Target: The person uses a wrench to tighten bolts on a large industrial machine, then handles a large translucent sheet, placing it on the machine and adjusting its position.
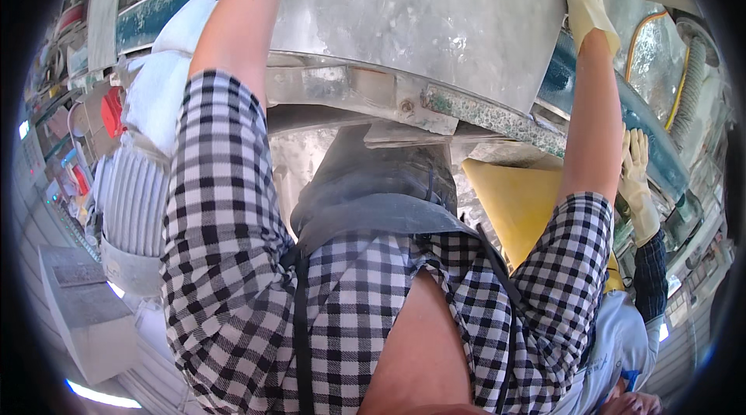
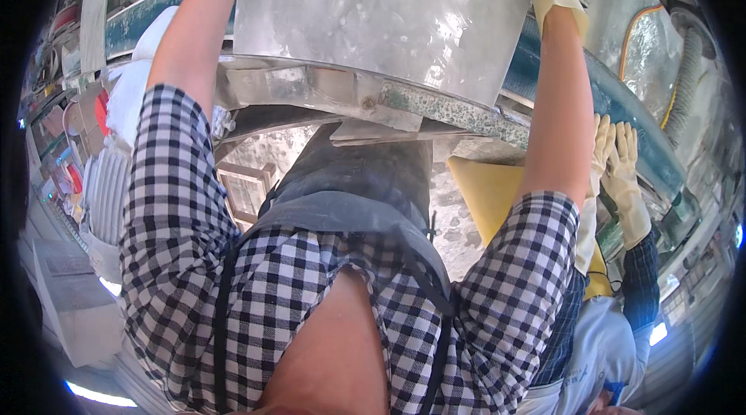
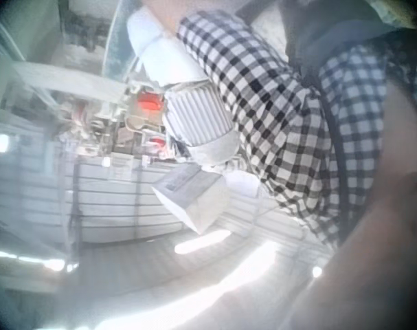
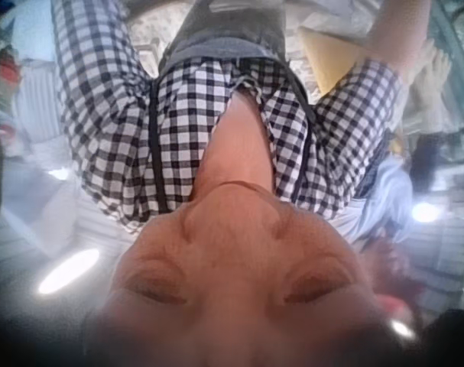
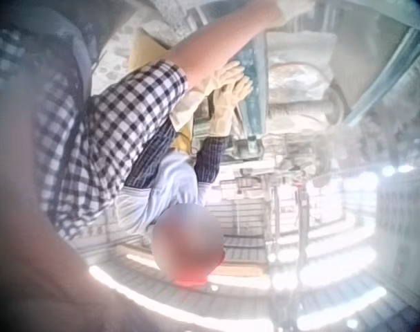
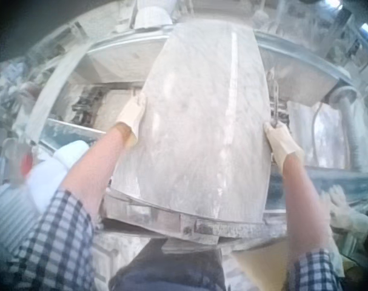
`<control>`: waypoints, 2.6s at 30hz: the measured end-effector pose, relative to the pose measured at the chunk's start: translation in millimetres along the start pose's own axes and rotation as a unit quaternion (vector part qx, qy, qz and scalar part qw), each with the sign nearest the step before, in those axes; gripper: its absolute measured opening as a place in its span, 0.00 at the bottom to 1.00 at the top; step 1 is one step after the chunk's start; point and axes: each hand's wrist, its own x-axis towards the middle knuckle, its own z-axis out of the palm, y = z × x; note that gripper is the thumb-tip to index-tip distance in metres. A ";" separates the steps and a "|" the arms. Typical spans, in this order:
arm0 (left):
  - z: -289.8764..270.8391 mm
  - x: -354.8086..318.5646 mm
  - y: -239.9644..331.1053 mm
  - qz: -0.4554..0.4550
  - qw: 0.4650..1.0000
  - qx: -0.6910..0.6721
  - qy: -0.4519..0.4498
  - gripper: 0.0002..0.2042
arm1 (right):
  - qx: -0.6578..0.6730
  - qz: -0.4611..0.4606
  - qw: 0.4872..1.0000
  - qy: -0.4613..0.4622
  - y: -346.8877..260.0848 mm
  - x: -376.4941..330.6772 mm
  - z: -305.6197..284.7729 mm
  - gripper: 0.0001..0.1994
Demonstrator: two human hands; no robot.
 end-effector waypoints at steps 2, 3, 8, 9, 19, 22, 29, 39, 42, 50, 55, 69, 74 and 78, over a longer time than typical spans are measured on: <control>0.1 -14.2 -5.9 0.122 0.986 0.088 0.073 0.28 | -0.008 -0.014 1.000 0.009 1.3 0.4 -0.7 0.27; -2.8 -33.6 -10.9 0.191 0.973 0.092 0.095 0.28 | -0.026 -0.032 0.999 0.024 0.3 -0.2 -1.1 0.27; -12.7 -163.9 -25.7 0.186 0.964 -0.022 0.187 0.20 | -0.048 -0.049 0.998 -0.005 -2.8 -6.8 -2.4 0.34; -18.6 -188.4 -28.0 0.231 0.947 -0.052 0.217 0.18 | -0.039 -0.044 0.998 -0.021 -0.4 -11.5 -4.5 0.35; -43.7 -282.4 -69.1 0.152 0.955 -0.066 0.247 0.18 | 0.215 -0.139 0.966 0.032 72.2 -125.9 -44.6 0.19; -52.3 -248.0 -64.4 0.188 0.943 0.008 0.273 0.17 | 0.214 -0.101 0.972 -0.007 87.2 -140.7 -45.1 0.19; -4.3 -192.2 -71.7 0.254 0.908 0.225 0.246 0.20 | 0.055 -0.167 0.983 0.058 142.6 -187.9 -33.9 0.15; 22.8 -181.3 -90.1 0.216 0.883 0.323 0.263 0.22 | -0.219 -0.328 0.901 0.181 150.8 -225.8 -6.7 0.08; 21.8 -180.7 -87.0 0.214 0.879 0.334 0.263 0.22 | -0.221 -0.297 0.906 0.206 155.3 -221.3 2.0 0.07; 23.5 -181.4 -83.4 0.196 0.883 0.346 0.247 0.21 | -0.224 -0.298 0.893 0.251 156.8 -220.8 10.3 0.07; 19.1 -180.7 -82.8 0.204 0.878 0.353 0.252 0.22 | -0.163 -0.333 0.896 0.244 156.1 -219.9 7.2 0.07; 14.1 -170.9 -74.7 0.261 0.866 0.313 0.290 0.13 | -0.009 -0.265 0.956 0.124 124.6 -227.9 9.7 0.13; 11.3 -167.7 -73.7 0.276 0.875 0.270 0.293 0.12 | 0.019 -0.240 0.964 0.111 119.7 -226.3 23.7 0.14; 11.4 -168.2 -75.7 0.283 0.872 0.266 0.299 0.12 | 0.083 -0.225 0.967 0.092 128.6 -228.6 23.9 0.14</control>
